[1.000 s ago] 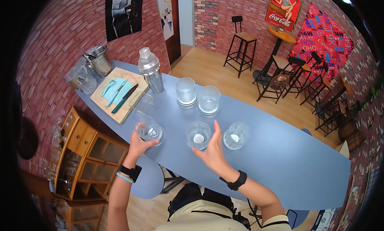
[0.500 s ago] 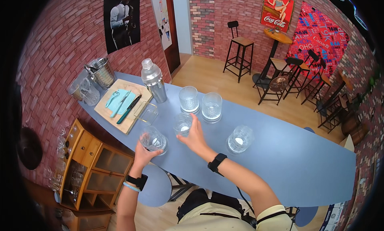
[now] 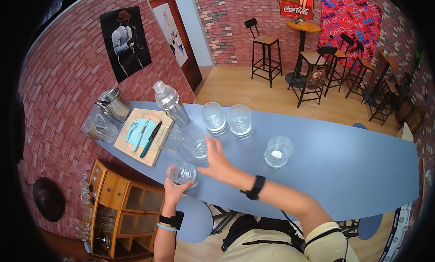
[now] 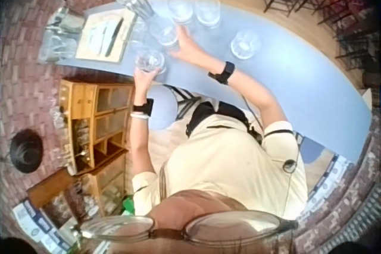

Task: The person retrieves various types of glassware, including tumblers, wine glasses, and stemmed glasses, from a wooden cabinet. They place these items on a blue countertop, arranging them in rows and stacks. The person handles the glassware by hand, moving between the cabinet and the counter multiple times to organize the display.

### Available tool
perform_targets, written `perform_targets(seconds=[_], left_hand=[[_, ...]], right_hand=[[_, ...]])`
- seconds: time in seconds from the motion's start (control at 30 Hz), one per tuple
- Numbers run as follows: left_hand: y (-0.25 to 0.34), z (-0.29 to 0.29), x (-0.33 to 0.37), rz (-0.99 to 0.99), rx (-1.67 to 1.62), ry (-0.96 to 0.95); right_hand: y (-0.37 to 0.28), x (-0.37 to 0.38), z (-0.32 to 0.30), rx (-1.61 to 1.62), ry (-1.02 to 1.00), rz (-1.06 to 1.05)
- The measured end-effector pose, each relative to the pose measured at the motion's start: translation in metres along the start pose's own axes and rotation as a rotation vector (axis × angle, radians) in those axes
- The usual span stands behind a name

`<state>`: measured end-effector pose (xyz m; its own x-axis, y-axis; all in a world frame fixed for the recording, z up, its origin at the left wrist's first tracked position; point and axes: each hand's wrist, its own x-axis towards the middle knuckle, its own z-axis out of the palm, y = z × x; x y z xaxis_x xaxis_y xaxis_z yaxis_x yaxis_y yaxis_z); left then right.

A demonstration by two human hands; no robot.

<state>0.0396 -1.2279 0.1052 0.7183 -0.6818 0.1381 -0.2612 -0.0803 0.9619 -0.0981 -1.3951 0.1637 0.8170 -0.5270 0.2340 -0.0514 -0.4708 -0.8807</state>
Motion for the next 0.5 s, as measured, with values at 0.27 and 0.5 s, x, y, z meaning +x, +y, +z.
perform_targets(seconds=[0.27, 0.5], left_hand=[[0.004, 0.014, -0.007, 0.003, 0.049, 0.004], [0.017, 0.043, -0.024, 0.026, 0.119, -0.12]], right_hand=[[-0.022, -0.083, -0.161, -0.485, 0.057, 0.076], [0.034, -0.09, -0.169, -0.355, -0.034, 0.21]])
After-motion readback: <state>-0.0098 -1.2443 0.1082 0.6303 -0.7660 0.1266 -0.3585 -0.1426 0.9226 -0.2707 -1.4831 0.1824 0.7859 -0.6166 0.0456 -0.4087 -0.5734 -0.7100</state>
